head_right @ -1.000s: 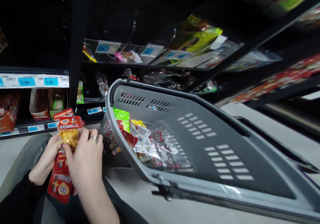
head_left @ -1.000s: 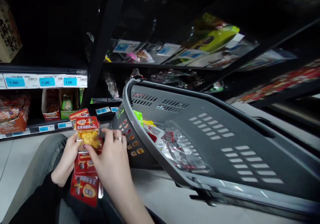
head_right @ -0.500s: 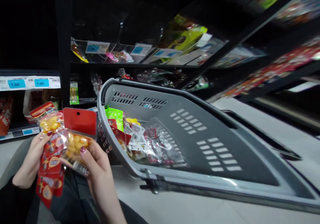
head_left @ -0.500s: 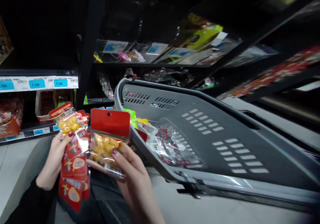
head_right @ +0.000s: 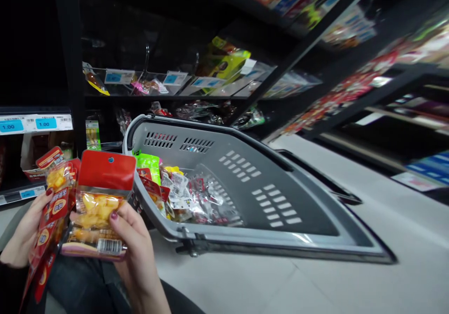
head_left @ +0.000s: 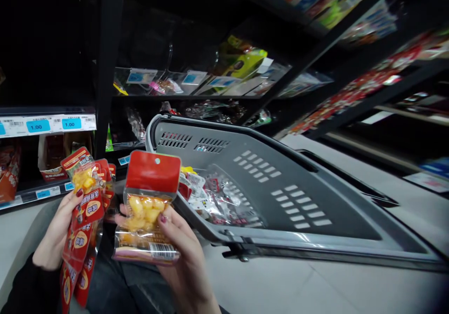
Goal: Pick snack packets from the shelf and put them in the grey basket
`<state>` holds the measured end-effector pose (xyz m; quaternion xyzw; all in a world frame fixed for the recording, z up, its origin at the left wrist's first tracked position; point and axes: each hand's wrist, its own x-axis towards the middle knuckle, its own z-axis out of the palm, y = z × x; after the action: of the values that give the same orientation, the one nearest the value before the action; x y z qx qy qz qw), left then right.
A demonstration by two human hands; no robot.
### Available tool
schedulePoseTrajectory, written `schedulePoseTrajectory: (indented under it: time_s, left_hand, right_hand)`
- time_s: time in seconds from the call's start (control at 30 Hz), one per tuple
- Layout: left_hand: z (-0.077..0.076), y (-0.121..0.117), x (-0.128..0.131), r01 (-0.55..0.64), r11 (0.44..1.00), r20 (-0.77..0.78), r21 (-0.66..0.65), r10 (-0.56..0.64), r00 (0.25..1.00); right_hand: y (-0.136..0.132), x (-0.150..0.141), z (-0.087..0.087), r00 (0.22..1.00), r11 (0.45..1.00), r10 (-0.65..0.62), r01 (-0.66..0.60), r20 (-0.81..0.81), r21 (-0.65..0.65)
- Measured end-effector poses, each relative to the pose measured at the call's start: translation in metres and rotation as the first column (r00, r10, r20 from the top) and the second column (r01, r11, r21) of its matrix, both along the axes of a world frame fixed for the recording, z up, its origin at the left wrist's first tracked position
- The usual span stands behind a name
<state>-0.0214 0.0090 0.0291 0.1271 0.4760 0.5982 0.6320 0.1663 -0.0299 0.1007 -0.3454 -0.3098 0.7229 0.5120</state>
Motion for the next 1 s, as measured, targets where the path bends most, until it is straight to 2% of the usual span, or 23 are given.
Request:
schedulePoseTrajectory:
  time_s: [0.13,0.37,0.77,1.0]
  left_hand:
    - [-0.0033,0.0007,-0.0012,0.004,1.000,0.003,-0.014,-0.004,1.000]
    - [-0.0081,0.0013,-0.0011,0.015,1.000,0.009,-0.009,-0.015,1.000]
    - [-0.0072,0.0024,0.0010,0.034,0.999,0.004,-0.009,-0.034,0.999]
    - [-0.0087,0.0027,0.0016,0.041,0.999,-0.004,-0.006,-0.041,0.999]
  right_hand:
    - [0.0007,0.0012,-0.0005,0.998,1.000,0.015,-0.017,0.063,0.021]
    - [0.0028,0.0011,-0.0043,0.997,0.999,0.002,-0.006,0.074,0.051]
    - [0.0040,-0.0002,-0.0043,0.982,0.991,0.084,-0.100,0.168,0.091]
    - [0.0023,-0.0009,-0.0037,0.993,0.993,0.106,-0.109,0.048,0.053]
